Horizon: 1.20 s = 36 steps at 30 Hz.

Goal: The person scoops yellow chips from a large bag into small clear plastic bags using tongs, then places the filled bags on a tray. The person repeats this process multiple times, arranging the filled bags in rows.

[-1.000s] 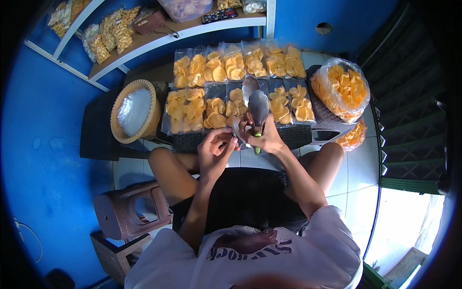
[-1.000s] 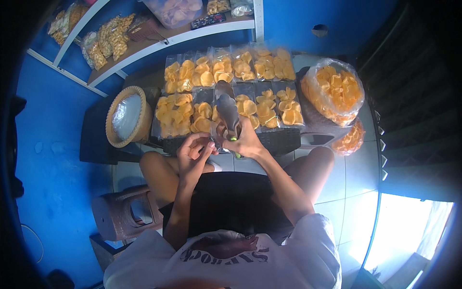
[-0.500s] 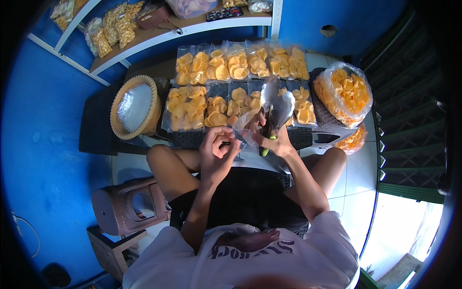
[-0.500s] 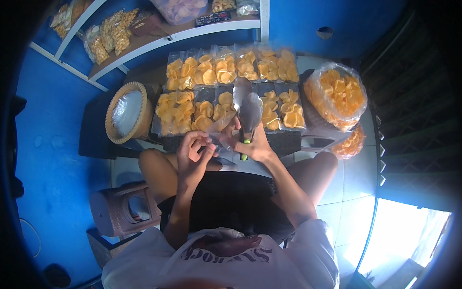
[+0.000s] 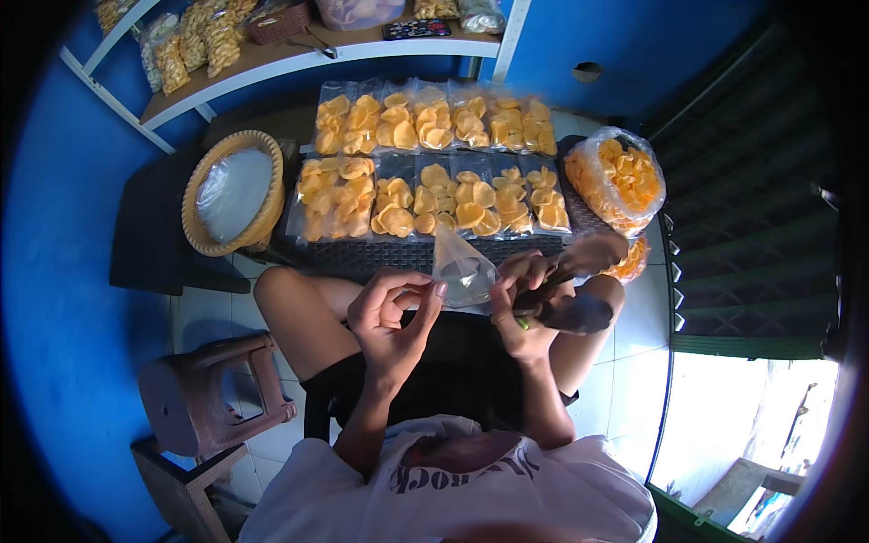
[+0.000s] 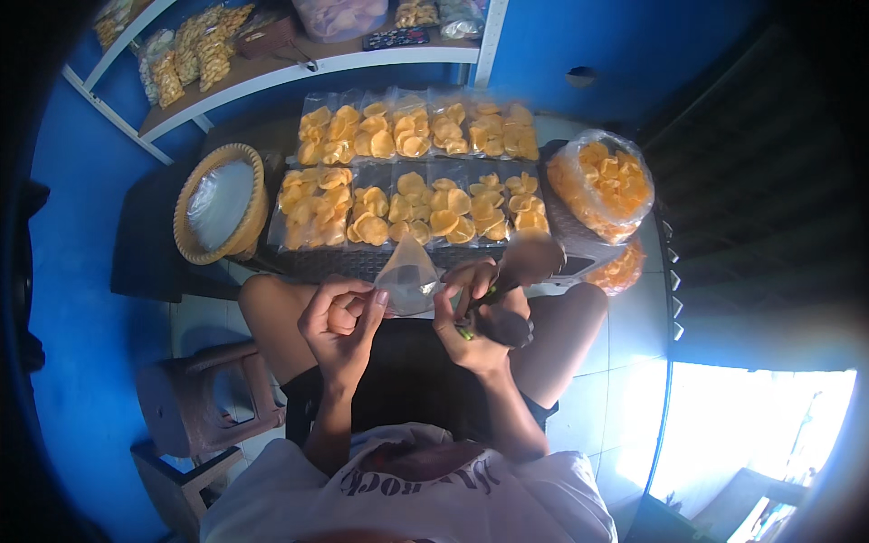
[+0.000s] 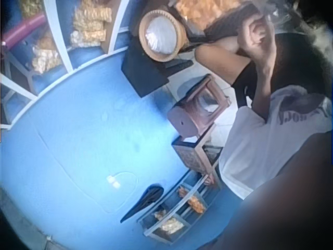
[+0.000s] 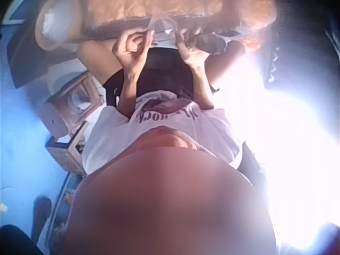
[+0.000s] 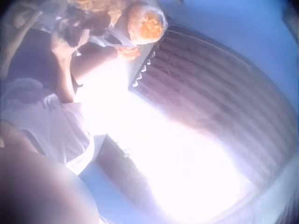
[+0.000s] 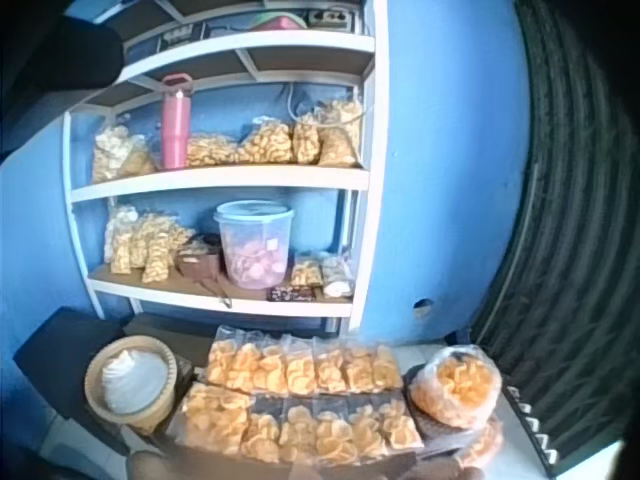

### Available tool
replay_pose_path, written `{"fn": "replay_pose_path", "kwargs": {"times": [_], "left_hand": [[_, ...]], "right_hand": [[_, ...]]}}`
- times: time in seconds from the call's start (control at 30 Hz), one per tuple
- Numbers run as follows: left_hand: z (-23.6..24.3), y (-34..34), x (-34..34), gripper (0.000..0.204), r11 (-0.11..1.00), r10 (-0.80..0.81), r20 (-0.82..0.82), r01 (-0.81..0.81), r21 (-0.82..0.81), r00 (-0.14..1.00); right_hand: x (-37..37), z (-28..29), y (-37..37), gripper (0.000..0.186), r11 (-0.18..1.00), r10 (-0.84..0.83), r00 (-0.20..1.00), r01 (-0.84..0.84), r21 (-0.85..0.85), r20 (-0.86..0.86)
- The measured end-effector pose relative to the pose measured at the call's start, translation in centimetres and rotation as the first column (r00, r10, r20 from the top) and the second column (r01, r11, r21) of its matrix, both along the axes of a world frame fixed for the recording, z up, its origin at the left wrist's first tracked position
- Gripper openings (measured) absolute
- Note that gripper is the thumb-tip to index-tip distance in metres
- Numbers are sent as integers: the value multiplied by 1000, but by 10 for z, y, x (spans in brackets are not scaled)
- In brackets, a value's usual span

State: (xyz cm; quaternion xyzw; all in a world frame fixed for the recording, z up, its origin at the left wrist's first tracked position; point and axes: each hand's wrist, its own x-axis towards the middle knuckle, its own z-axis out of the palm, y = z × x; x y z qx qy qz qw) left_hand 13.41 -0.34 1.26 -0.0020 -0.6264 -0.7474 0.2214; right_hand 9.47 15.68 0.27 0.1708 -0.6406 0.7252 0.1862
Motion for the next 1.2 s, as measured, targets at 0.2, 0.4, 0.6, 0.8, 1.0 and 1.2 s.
{"fn": "replay_pose_path", "kwargs": {"times": [0.2,0.4,0.6,0.8,1.0,1.2], "left_hand": [[-7,2,0,13,996,34,39,-31,-83,999],[-8,9,-7,13,980,18,67,-5,-200,998],[-6,16,-16,18,979,-57,-93,38,-200,994],[2,9,-16,21,980,-46,-188,8,-199,981],[-5,4,-15,19,977,18,-133,-46,-208,991],[-10,6,-43,16,981,-61,-27,55,-186,998]], "right_hand": [[22,-5,1,36,998,-45,956,28,64,288],[29,6,20,39,978,114,865,-12,-206,489],[29,27,17,34,994,-52,921,85,-70,386],[21,36,21,40,999,-49,979,46,21,199],[20,23,15,35,997,-83,966,79,24,244],[13,16,39,43,993,3,825,64,-98,565]]}}
